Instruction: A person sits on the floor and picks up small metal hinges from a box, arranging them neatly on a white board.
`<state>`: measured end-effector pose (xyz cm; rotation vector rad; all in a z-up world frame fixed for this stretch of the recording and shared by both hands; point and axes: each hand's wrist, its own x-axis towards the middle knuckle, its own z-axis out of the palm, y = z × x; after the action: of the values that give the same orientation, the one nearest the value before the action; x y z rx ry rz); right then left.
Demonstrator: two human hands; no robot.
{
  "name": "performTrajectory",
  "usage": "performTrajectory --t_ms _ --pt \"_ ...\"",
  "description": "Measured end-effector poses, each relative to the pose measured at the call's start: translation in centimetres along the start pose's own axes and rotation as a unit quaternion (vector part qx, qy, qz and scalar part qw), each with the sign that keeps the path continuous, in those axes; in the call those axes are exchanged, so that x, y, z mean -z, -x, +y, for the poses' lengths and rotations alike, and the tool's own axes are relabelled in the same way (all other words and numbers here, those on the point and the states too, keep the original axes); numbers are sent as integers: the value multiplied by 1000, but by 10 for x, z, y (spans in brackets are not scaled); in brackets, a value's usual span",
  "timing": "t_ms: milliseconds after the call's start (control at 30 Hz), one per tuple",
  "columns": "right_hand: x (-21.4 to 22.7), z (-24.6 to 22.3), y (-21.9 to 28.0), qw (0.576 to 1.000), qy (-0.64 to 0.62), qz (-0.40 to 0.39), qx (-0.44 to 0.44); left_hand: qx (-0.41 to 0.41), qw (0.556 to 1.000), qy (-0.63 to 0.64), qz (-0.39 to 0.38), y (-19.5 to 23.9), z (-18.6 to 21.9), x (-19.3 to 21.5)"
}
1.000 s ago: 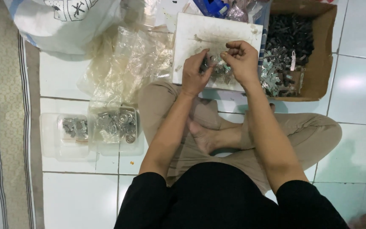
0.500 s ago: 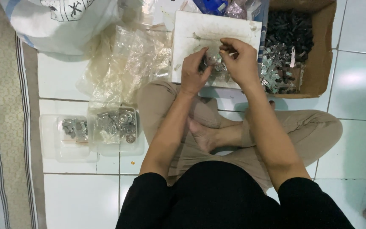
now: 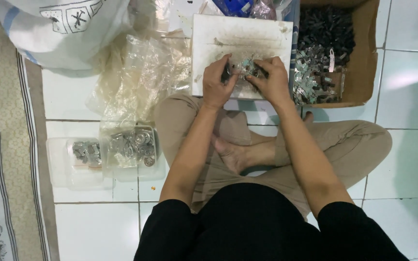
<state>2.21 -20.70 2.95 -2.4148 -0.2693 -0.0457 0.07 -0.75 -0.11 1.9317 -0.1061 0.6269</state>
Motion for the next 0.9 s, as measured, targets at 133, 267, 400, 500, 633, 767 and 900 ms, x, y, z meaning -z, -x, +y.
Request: performTrajectory --t_ms 133,267,400,500,633,767,900 --pt "-6 7 -2 1000 24 13 8 -4 1000 -2 6 2 -7 -5" --pt "-14 5 -1 998 47 22 -46 -3 1000 6 6 4 -4 -4" --pt "-9 -2 -6 997 62 -29 -42 -3 1000 6 -3 0 -3 1" --pt "-6 -10 -4 998 38 -36 -30 5 1000 16 -1 3 -6 -5" --pt "-2 -15 -5 998 0 -5 -55 1 1000 15 2 7 -16 -12" --pt "16 -17 -13 982 -155 -24 -106 -9 1000 5 4 6 -16 -10" --pt "42 -58 -21 972 -213 -56 -85 -18 1000 -7 -3 5 -13 -8"
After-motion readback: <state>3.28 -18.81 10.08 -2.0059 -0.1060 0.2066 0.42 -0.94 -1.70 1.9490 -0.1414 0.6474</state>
